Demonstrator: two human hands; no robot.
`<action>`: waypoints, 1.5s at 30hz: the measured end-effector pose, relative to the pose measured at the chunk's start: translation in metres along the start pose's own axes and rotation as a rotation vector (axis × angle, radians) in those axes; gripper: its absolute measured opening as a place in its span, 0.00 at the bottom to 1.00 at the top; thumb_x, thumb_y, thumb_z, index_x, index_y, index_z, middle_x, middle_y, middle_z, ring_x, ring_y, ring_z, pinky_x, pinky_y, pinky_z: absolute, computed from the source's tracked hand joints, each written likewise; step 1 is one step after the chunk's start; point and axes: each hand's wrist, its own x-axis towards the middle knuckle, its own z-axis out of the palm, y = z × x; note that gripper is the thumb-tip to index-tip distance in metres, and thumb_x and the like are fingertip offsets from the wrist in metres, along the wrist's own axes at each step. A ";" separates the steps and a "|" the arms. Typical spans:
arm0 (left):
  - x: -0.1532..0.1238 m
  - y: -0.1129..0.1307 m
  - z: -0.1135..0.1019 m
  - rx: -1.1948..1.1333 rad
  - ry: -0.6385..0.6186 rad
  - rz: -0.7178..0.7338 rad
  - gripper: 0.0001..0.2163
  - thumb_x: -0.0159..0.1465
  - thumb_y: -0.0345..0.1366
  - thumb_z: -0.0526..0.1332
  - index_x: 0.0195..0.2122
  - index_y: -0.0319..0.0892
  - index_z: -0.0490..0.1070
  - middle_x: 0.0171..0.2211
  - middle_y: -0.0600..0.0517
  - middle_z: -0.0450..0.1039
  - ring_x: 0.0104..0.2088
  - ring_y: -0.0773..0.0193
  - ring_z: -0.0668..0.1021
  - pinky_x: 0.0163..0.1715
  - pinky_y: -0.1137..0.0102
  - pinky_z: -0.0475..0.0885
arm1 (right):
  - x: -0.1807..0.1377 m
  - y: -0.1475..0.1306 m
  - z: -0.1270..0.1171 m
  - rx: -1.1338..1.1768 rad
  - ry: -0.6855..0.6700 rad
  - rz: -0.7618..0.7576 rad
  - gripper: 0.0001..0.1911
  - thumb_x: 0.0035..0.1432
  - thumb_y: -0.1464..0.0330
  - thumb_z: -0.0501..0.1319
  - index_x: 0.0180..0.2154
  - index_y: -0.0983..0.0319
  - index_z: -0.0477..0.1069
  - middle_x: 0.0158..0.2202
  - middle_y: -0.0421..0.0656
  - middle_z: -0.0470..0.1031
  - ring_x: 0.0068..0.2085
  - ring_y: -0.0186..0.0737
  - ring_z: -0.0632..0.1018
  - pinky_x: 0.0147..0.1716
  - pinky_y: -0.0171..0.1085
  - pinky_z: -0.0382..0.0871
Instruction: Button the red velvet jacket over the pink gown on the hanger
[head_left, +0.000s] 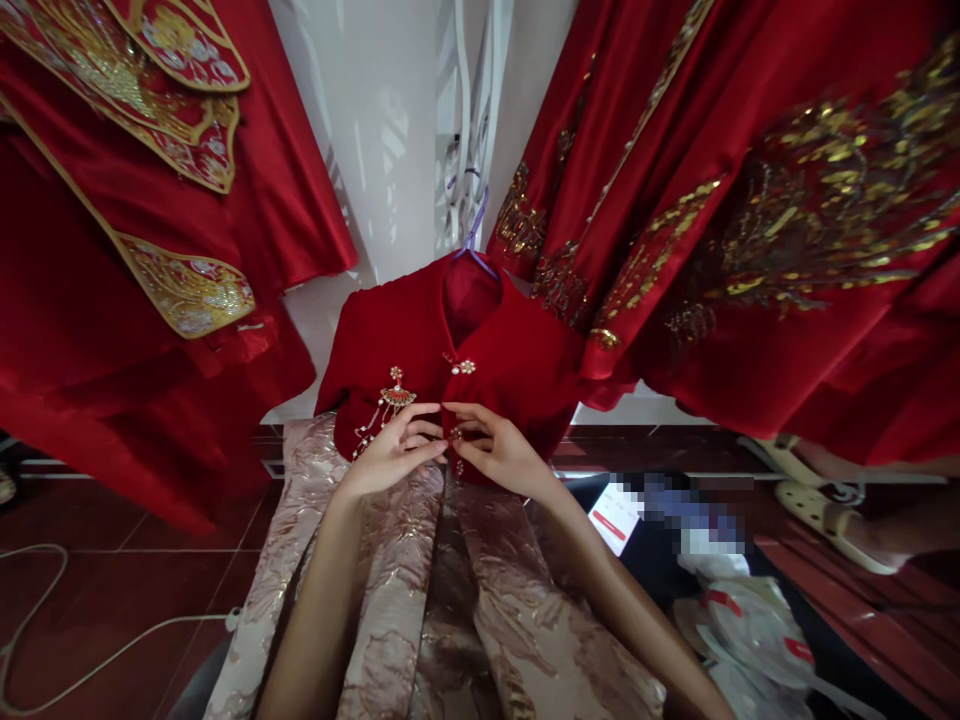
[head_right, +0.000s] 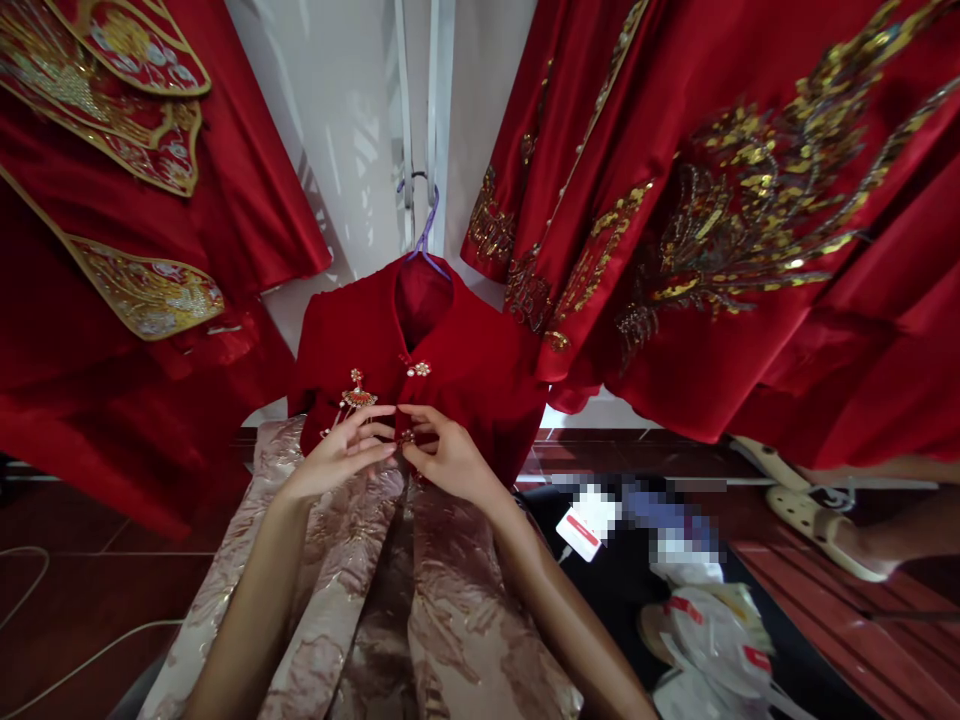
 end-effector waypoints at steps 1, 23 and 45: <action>-0.001 0.001 0.000 0.003 -0.021 0.004 0.26 0.56 0.38 0.64 0.54 0.45 0.57 0.41 0.48 0.68 0.34 0.64 0.78 0.24 0.75 0.72 | 0.000 0.000 -0.001 0.003 -0.005 -0.013 0.25 0.55 0.69 0.60 0.55 0.59 0.63 0.47 0.47 0.72 0.48 0.40 0.75 0.42 0.40 0.75; 0.038 -0.028 -0.020 -0.083 0.687 0.326 0.16 0.53 0.34 0.65 0.43 0.40 0.68 0.43 0.47 0.72 0.41 0.64 0.77 0.50 0.61 0.70 | 0.004 -0.005 -0.021 0.058 -0.092 0.023 0.17 0.54 0.69 0.62 0.47 0.61 0.73 0.38 0.43 0.77 0.38 0.36 0.78 0.42 0.40 0.73; 0.043 -0.019 -0.030 0.028 0.669 0.309 0.14 0.52 0.37 0.66 0.39 0.36 0.76 0.39 0.46 0.79 0.39 0.61 0.80 0.48 0.62 0.73 | 0.077 0.015 0.042 -0.072 0.403 -0.147 0.10 0.56 0.68 0.57 0.41 0.61 0.70 0.37 0.43 0.74 0.37 0.35 0.76 0.33 0.33 0.74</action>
